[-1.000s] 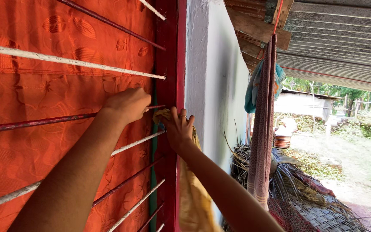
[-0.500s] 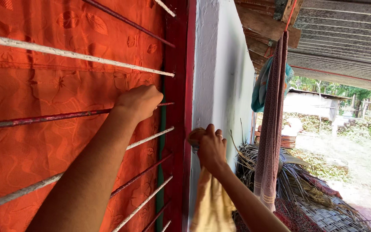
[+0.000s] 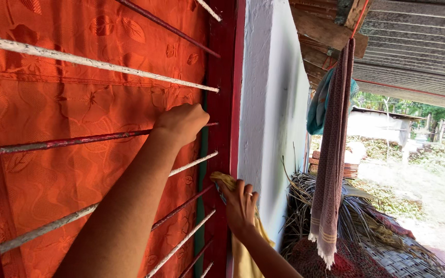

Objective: The person cleans a window grill by hand using a yellow cloth, dipping the cloth into a small metal bowl containing a liquid and wiping the horizontal and vertical bars of the grill.

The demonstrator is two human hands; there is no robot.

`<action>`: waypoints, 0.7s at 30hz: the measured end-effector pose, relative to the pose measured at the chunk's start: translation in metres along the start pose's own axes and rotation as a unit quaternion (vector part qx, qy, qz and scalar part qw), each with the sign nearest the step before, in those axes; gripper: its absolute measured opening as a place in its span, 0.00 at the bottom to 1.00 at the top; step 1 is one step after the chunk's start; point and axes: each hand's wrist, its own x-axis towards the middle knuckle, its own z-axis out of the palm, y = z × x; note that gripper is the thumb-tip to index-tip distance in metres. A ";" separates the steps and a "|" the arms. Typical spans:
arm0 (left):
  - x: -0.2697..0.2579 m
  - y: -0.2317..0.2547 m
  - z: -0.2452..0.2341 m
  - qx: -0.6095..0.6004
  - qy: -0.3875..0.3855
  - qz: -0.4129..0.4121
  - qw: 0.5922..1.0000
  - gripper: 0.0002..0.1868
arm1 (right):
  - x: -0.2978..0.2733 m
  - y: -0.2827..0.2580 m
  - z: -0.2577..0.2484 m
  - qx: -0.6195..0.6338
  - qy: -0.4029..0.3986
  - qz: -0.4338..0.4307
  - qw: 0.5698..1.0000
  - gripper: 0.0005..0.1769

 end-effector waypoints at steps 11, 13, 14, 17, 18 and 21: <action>0.003 -0.001 0.004 -0.003 -0.016 -0.002 1.000 0.10 | 0.045 -0.008 -0.018 -0.073 0.111 -0.074 0.988 0.47; 0.002 0.001 0.005 -0.005 -0.020 -0.005 1.000 0.10 | 0.028 0.000 -0.013 -0.069 0.110 -0.087 0.988 0.44; 0.002 0.000 0.005 0.001 -0.019 -0.004 1.000 0.10 | 0.019 0.004 -0.012 -0.060 0.105 -0.091 0.989 0.42; 0.001 -0.002 0.006 0.000 0.011 0.022 1.000 0.10 | -0.005 0.006 -0.016 -0.010 0.034 -0.033 0.999 0.40; 0.000 -0.001 0.006 -0.002 0.023 0.034 0.999 0.11 | -0.011 0.003 -0.019 0.013 0.000 -0.001 1.000 0.40; 0.001 0.001 0.002 0.008 -0.057 0.002 0.998 0.10 | -0.022 -0.007 -0.029 0.036 -0.043 0.052 0.997 0.38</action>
